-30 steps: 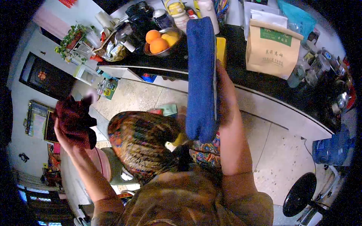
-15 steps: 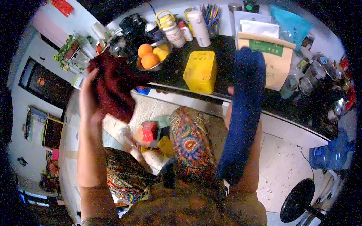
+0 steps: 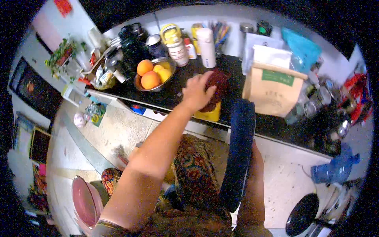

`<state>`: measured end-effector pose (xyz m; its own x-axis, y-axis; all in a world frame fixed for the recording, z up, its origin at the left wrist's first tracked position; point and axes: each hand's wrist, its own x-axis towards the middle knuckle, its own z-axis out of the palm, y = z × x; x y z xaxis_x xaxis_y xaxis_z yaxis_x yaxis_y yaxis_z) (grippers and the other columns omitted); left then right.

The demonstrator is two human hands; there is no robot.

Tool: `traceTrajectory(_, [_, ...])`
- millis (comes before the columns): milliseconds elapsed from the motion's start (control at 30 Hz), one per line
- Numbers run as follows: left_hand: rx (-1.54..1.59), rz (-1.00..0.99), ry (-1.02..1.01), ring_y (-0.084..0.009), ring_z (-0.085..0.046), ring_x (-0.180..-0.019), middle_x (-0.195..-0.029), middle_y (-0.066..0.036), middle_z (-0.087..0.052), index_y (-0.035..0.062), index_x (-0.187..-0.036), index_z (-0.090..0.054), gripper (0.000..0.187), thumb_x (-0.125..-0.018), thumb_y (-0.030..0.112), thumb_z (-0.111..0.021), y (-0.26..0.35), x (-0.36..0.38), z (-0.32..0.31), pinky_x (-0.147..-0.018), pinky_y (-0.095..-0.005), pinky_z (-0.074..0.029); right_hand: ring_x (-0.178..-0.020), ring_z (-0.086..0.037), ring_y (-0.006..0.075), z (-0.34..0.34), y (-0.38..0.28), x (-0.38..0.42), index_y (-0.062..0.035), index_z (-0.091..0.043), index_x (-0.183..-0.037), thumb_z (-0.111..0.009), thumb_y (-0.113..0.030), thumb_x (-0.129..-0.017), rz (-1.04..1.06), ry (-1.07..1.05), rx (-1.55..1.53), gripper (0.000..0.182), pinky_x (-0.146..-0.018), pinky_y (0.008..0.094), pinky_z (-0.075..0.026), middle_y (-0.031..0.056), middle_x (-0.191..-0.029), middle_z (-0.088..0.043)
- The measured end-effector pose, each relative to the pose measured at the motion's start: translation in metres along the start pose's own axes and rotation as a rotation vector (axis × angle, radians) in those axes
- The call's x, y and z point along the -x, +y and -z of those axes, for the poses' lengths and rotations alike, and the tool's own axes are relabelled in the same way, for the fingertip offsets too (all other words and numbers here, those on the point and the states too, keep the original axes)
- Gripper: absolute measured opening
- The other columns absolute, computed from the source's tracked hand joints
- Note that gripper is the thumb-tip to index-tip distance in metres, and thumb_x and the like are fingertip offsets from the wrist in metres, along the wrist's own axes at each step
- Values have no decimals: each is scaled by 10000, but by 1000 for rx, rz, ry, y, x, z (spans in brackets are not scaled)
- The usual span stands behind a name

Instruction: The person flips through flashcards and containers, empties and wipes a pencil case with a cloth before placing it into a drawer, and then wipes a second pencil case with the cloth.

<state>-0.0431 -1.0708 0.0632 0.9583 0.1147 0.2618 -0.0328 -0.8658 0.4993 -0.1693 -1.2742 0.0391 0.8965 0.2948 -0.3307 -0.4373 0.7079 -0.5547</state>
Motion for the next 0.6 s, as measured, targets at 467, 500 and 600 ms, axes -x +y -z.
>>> traceTrajectory(467, [1255,255,-273,-208,-502,-956,-1075,-118,-504,-16,-1111,-443,522,-859,434,-359,-136,174,129,-848,-310,-387,-746,-565,164,-143,78,-23,-40,-488,-1043,-431,-298,-847,173,-104,334,329,-680,284,-471,85,-883,-570])
traceTrajectory(500, [1379,240,-253,-192,-507,-941,-1070,-109,-507,-11,-1099,-452,541,-855,460,-344,-148,188,141,-831,-307,-396,-758,-560,162,-159,92,-29,-40,-483,-1041,-429,-294,-850,204,-168,435,323,-692,285,-464,81,-891,-566])
traceTrajectory(600, [1724,155,-118,-177,-500,-968,-1096,-115,-492,-7,-1121,-428,576,-843,490,-341,-173,217,176,-803,-311,-420,-779,-547,149,-187,146,-72,-32,-467,-1034,-422,-259,-860,367,-298,672,289,-706,285,-451,63,-893,-556])
